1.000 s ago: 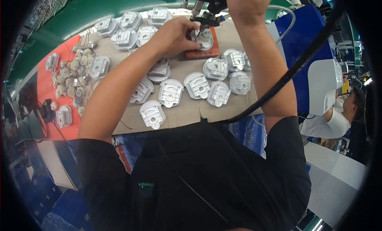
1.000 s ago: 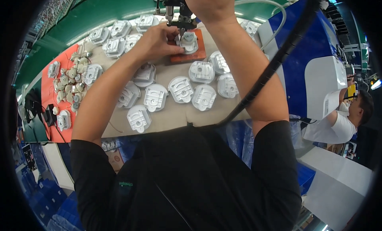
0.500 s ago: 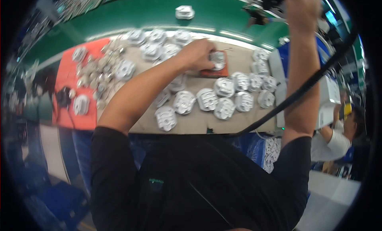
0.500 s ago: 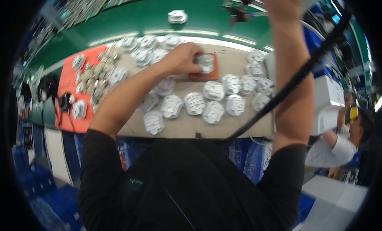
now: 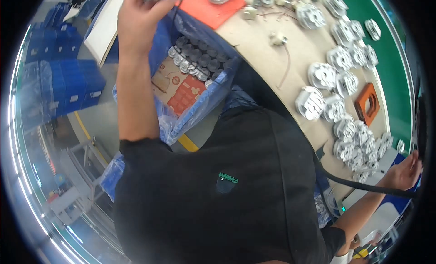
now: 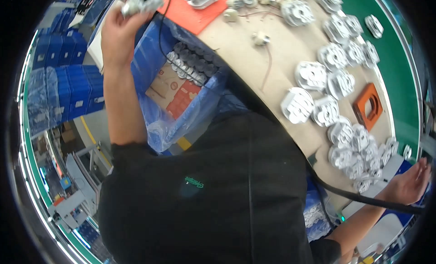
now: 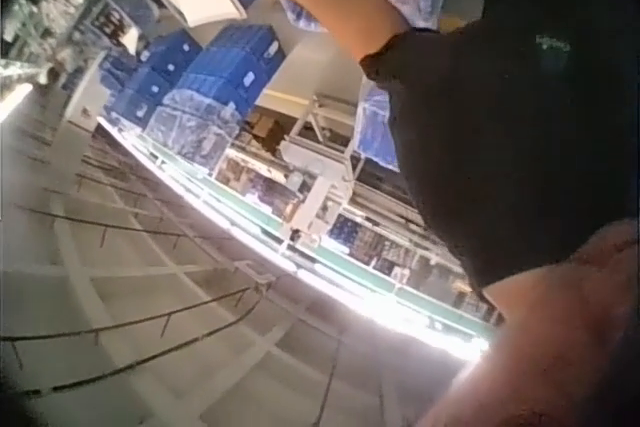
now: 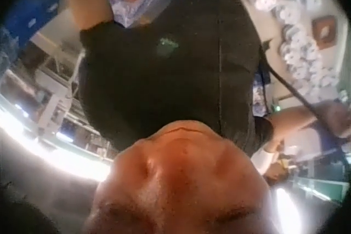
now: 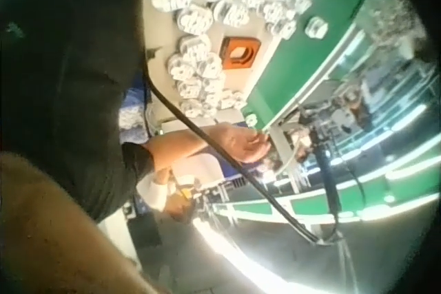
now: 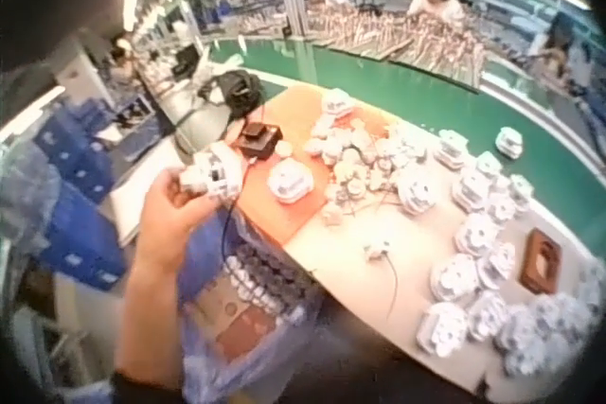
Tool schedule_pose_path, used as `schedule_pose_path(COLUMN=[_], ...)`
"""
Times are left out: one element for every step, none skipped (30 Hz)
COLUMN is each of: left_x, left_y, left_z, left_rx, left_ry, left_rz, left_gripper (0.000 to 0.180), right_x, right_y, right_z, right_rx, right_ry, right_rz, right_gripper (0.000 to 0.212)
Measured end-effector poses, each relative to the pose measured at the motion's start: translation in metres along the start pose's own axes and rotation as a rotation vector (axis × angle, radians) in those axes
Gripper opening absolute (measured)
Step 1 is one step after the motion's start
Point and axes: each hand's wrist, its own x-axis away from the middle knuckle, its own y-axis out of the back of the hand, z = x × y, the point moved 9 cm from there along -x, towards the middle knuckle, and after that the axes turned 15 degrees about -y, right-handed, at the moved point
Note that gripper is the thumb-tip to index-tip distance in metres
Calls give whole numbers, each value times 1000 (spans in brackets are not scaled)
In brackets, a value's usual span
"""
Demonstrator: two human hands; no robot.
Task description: The person assembles internal electronic motor components into plastic housings by hand, using a pneumatic assembly tool to create a finished assembly.
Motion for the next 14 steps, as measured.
schedule_pose_path(left_x=[35, 74, 114, 158, 223, 241, 284, 337, 366, 374, 391, 413, 432, 434], left_y=[43, 83, 101, 114, 136, 117, 115, 128, 128, 126, 124, 122, 126, 116], left_z=[29, 57, 80, 118, 168, 177, 218, 260, 292, 317, 336, 352, 385, 400], left_rx=[-81, -350, -383, -408, -442, -467, -232, -185, -245, -236, -238, -243, -262, -253], left_ry=[158, 243, 355, 610, 699, 819, 878, 971, 1135, 1139, 1194, 1250, 1390, 1405], left_rz=[-196, -206, -285, -268, -448, -392, -505, -744, -692, -696, -837, -980, -954, -937], left_gripper=[41, 38, 39, 45, 30, 18, 18, 18, 25, 25, 29, 32, 38, 38], right_x=[16, 24, 33, 38, 44, 47, 48, 48, 45, 42, 39, 35, 32, 32], right_y=[-6, -12, -19, -20, -26, -25, -30, -36, -36, -39, -40, -36, -43, -44], right_z=[3, 0, 3, -2, -14, -12, -8, 0, 0, -6, -10, -8, -11, -9], right_rx=[41, -37, 26, 32, -9, 18, -4, -30, -28, 50, 132, 139, 233, 345], right_ry=[-13, -66, -29, -53, -65, -31, -21, -10, 0, 12, 23, 31, 25, 14], right_rz=[46, 66, 117, 136, 161, 182, 174, 170, 178, 224, 271, 276, 338, 409], right_gripper=[30, 28, 28, 28, 28, 25, 25, 24, 24, 26, 27, 27, 28, 30])
